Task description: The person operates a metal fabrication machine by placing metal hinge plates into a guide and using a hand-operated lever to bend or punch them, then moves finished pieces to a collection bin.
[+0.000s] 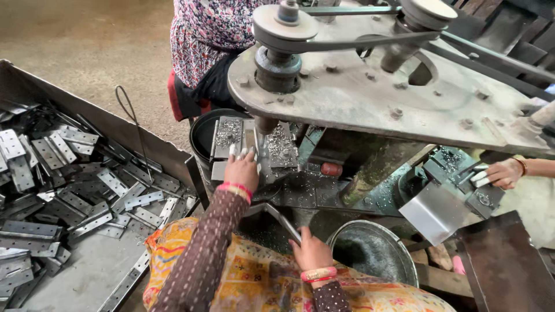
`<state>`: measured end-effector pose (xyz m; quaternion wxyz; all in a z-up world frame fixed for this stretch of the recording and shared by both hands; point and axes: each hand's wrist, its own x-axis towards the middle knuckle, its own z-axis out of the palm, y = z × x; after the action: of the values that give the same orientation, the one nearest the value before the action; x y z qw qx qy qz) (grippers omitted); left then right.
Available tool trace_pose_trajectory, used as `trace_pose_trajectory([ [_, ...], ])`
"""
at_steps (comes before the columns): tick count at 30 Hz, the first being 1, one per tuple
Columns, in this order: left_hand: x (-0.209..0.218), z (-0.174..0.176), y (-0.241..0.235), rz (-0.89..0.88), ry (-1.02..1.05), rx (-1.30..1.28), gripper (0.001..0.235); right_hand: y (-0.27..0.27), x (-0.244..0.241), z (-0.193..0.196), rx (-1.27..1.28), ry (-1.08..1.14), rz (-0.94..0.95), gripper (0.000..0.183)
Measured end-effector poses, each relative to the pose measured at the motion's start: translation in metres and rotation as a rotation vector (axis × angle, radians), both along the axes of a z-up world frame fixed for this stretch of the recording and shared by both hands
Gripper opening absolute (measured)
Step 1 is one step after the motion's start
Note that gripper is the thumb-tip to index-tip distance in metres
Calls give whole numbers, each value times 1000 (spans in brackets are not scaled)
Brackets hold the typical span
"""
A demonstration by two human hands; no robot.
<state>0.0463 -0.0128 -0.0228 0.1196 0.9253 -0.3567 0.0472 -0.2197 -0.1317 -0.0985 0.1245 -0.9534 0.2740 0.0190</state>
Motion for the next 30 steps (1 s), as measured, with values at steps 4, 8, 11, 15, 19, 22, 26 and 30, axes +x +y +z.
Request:
trace_pose_trajectory([
  [4, -79, 2, 18, -17, -99, 127, 29, 8, 4, 20, -34, -104, -38, 40],
  [8, -117, 5, 35, 21, -438, -133, 34, 8, 2, 15, -43, -184, -8, 39],
  [11, -111, 20, 43, -55, -415, -232, 23, 5, 2, 17, -55, -138, 1, 39],
  [15, -90, 59, 36, 32, -207, -397, 14, 5, 5, 21, 80, -94, 17, 40],
  [19, -64, 63, 24, 119, -471, -400, 10, 7, 4, 19, 132, -219, 1, 37],
  [22, -50, 29, 10, 75, -394, -114, 16, 5, 4, 26, 66, -110, 25, 40],
  [26, -52, -4, 27, -17, -169, -195, 44, 8, 6, 28, 65, -108, -24, 40],
  [30, -61, 2, 37, 269, -231, 80, 61, 8, 6, 16, 47, -166, -19, 38],
])
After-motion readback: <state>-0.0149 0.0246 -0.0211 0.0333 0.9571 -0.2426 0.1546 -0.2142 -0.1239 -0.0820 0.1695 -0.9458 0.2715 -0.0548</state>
